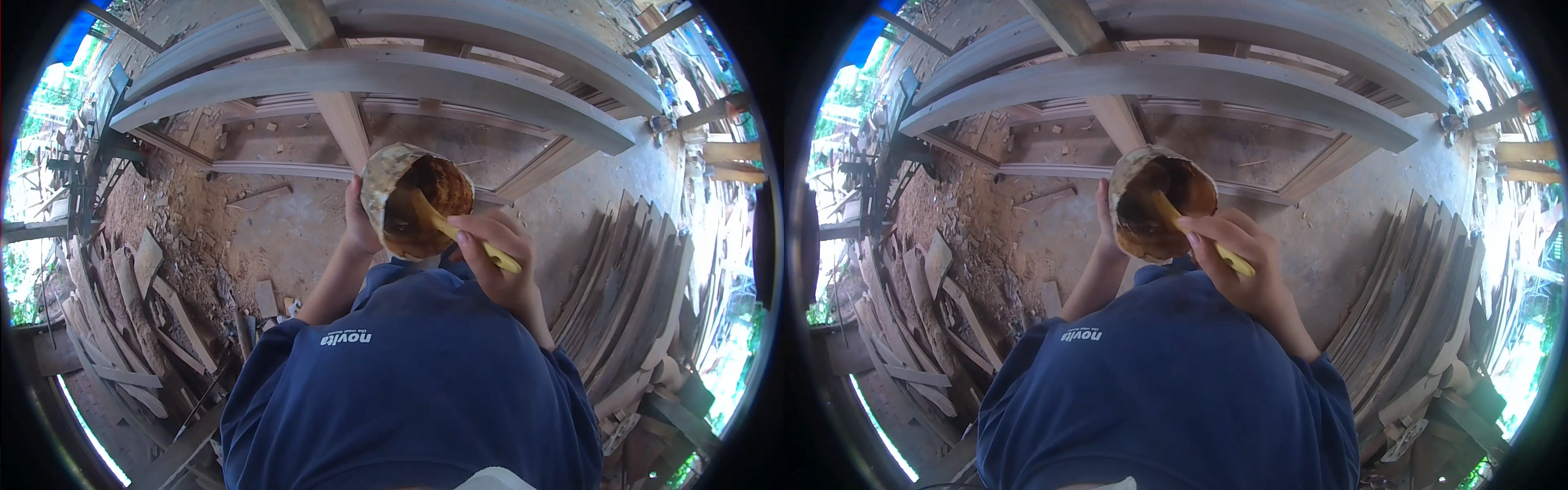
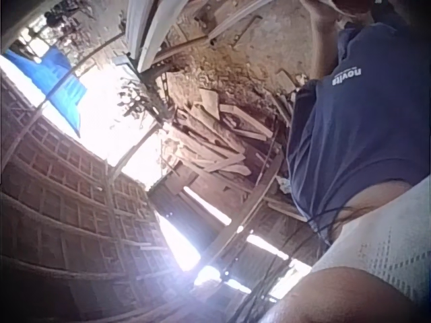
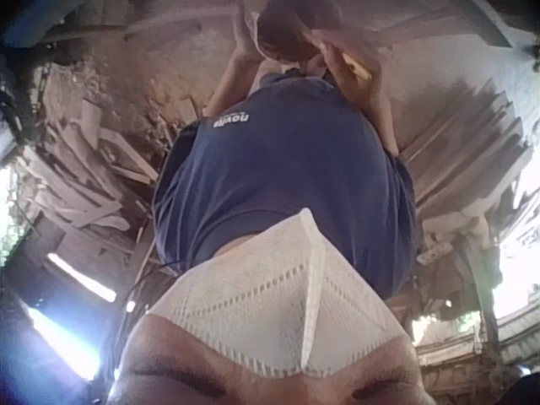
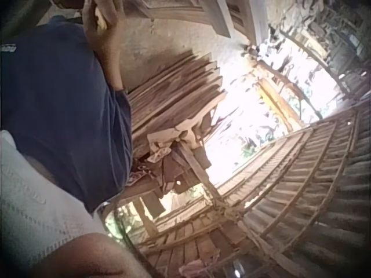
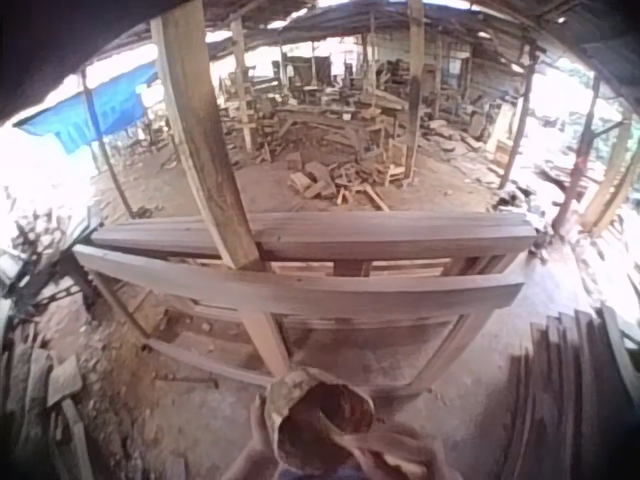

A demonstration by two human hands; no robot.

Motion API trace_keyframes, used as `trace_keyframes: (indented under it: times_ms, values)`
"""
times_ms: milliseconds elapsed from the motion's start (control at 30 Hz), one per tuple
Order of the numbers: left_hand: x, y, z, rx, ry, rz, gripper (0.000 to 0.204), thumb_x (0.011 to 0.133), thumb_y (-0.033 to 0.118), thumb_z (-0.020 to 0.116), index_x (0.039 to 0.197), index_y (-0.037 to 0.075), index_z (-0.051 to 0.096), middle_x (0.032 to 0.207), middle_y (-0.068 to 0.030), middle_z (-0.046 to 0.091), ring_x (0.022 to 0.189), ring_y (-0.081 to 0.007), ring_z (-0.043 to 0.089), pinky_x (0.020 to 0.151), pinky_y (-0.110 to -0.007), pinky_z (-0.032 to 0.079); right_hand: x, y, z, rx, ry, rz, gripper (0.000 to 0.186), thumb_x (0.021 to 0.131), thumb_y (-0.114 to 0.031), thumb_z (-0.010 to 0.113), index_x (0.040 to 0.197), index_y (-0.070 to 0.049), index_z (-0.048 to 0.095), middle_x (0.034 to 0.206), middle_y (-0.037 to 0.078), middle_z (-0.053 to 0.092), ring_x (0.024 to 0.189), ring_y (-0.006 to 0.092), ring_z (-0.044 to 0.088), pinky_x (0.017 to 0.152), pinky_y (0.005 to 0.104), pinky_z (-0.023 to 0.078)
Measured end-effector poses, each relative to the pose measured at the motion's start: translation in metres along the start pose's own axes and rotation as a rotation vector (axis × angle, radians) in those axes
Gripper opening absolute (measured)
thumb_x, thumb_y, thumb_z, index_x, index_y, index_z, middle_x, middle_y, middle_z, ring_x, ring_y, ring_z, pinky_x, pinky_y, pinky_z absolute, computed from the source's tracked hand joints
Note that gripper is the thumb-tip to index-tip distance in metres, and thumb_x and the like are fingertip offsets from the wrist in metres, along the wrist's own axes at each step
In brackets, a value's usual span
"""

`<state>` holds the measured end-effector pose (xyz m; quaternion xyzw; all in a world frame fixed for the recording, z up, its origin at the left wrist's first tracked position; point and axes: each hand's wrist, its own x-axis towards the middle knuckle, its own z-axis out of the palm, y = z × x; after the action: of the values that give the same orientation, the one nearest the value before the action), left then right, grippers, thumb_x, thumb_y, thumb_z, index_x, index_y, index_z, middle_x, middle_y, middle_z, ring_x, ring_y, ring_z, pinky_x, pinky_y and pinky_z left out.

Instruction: The person applies varnish to a wooden window frame using a paintbrush.

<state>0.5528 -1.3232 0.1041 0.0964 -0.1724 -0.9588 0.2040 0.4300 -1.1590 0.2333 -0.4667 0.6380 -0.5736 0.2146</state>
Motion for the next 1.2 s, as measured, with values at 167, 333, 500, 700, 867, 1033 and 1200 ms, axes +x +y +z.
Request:
trace_keyframes:
  times_ms: [167, 333, 500, 700, 867, 1033, 1200]
  values:
    - [0.002, 0.002, -0.011, -0.030, -0.080, 0.089, 0.085, 0.086, 0.072, 0.037, 0.141, 0.007, 0.040, 0.135, -0.0164, 0.050, 0.124, -0.0308, 0.049, 0.104, -0.045, 0.042, -0.001, 0.002, -0.001, -0.164, 0.004, -0.240, 0.034, 0.081, 0.004, 0.066, 0.112, -0.007, 0.068, 0.080, 0.006, 0.059, 0.070, 0.0163, 0.061, 0.060, 0.0276, 0.049]
    - [0.015, 0.002, -0.008, 0.116, -0.128, 0.223, 0.091, 0.082, 0.073, 0.044, 0.142, 0.005, 0.037, 0.135, -0.0180, 0.049, 0.124, -0.0310, 0.050, 0.103, -0.046, 0.043, -0.002, 0.004, -0.004, -0.220, -0.075, -0.209, 0.036, 0.080, 0.007, 0.064, 0.113, -0.008, 0.068, 0.082, 0.006, 0.059, 0.070, 0.0146, 0.061, 0.058, 0.0269, 0.049]
    - [0.027, -0.012, -0.025, -0.098, -0.191, 0.145, 0.089, 0.083, 0.073, 0.043, 0.141, 0.005, 0.039, 0.135, -0.0179, 0.049, 0.124, -0.0317, 0.050, 0.103, -0.046, 0.043, -0.004, 0.008, -0.005, -0.024, -0.050, -0.100, 0.034, 0.080, 0.008, 0.062, 0.110, -0.006, 0.069, 0.085, 0.008, 0.062, 0.065, 0.0146, 0.062, 0.056, 0.0264, 0.050]
    - [0.038, -0.022, -0.024, -0.206, 0.044, 0.128, 0.083, 0.086, 0.071, 0.039, 0.137, 0.006, 0.044, 0.133, -0.0172, 0.051, 0.124, -0.0325, 0.049, 0.104, -0.047, 0.042, -0.004, 0.004, -0.007, -0.127, 0.042, -0.323, 0.031, 0.077, 0.009, 0.064, 0.103, -0.006, 0.072, 0.084, 0.009, 0.062, 0.062, 0.0143, 0.063, 0.054, 0.0264, 0.050]
    - [0.039, -0.026, -0.025, -0.260, 0.063, 0.096, 0.099, 0.074, 0.078, 0.053, 0.141, 0.007, 0.038, 0.140, -0.0261, 0.038, 0.122, -0.0450, 0.045, 0.098, -0.057, 0.045, 0.009, -0.007, -0.013, -0.302, -0.046, -0.444, 0.033, 0.071, 0.002, 0.068, 0.102, -0.008, 0.071, 0.087, 0.008, 0.062, 0.068, 0.0180, 0.064, 0.059, 0.0298, 0.052]
    - [0.037, -0.022, -0.009, -0.160, -0.040, 0.093, 0.094, 0.076, 0.076, 0.051, 0.140, 0.008, 0.040, 0.140, -0.0224, 0.040, 0.123, -0.0422, 0.046, 0.101, -0.057, 0.042, 0.037, -0.029, -0.008, -0.614, -0.376, -0.446, 0.037, 0.077, -0.011, 0.066, 0.113, -0.007, 0.065, 0.102, 0.006, 0.063, 0.094, 0.0195, 0.062, 0.082, 0.0340, 0.047]
    - [0.021, -0.012, 0.016, -0.134, -0.079, 0.066, 0.082, 0.088, 0.068, 0.034, 0.139, 0.004, 0.042, 0.134, -0.0191, 0.051, 0.124, -0.0328, 0.050, 0.106, -0.046, 0.040, 0.034, -0.019, 0.002, -0.535, -0.658, -0.158, 0.039, 0.082, -0.006, 0.055, 0.121, -0.004, 0.059, 0.127, 0.016, 0.054, 0.115, 0.0288, 0.057, 0.095, 0.0394, 0.044]
